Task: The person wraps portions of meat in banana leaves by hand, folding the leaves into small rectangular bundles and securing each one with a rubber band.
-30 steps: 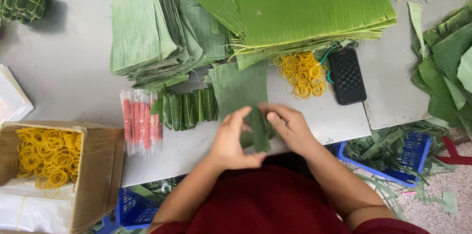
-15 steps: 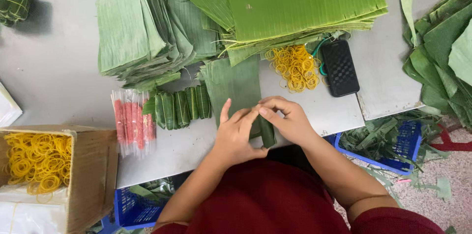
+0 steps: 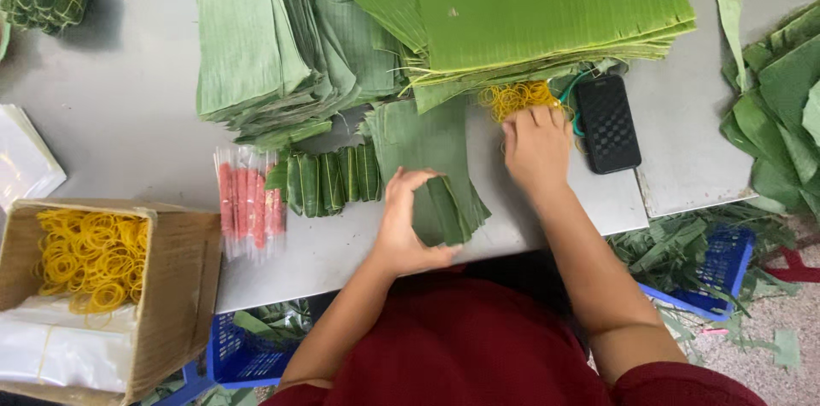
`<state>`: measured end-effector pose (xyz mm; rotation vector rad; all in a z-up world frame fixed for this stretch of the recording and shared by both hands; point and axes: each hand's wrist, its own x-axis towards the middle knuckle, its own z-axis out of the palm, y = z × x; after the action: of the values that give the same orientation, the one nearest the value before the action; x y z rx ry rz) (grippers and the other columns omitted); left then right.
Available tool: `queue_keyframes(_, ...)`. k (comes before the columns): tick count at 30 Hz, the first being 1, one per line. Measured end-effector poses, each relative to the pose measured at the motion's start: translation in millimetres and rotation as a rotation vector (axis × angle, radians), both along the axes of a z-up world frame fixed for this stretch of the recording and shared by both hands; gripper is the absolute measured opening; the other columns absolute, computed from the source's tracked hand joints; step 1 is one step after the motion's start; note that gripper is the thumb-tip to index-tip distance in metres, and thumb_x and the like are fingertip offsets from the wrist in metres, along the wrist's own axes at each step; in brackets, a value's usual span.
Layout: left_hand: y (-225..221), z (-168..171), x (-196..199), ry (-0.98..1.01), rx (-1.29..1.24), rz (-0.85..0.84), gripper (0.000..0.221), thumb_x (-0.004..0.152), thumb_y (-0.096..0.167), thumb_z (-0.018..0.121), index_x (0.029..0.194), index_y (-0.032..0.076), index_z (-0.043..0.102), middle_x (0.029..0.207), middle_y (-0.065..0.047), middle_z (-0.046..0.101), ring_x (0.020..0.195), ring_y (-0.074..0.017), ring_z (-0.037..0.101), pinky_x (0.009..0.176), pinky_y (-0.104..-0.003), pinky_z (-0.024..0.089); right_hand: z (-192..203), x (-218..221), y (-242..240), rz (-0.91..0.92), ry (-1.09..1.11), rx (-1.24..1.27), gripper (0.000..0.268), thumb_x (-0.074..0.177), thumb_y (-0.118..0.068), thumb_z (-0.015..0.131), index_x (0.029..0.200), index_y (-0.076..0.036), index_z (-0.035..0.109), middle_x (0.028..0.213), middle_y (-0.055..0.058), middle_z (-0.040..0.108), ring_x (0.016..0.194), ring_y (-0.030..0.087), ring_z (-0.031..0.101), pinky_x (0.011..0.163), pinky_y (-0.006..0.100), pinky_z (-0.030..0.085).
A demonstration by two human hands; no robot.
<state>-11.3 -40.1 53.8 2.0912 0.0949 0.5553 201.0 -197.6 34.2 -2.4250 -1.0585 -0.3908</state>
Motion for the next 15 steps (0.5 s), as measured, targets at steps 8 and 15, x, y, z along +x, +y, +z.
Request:
queue_keyframes(8,-13.4,-29.1,10.7,-0.13,-1.335,-0.341,0.101,0.069,0.034,0.092,0.15,0.005,0.039,0.136,-0.015,0.054,0.106,-0.0259,0.055,0.097,-0.04,0.044,10.0,-82.2,-10.2,0.432,0.794,0.317,0.017,0.105,-0.02,0.055,0.103,-0.003,0.058,0.092,0.006,0.06,0.086,0.016,0.059,0.078,0.029,0.049)
queue_keyframes(15,8.1,4.7,3.7,0.072,0.445,-0.089,0.117,0.037,0.048,0.1,0.132,0.006,0.046,0.131,-0.011,0.057,0.119,-0.0269,0.06,0.096,-0.046,0.04,24.1,-62.6,-20.7,0.716,1.817,0.882,0.022,0.115,-0.015,0.059,0.101,0.001,0.067,0.082,0.003,0.064,0.071,0.015,0.058,0.063,0.028,0.048)
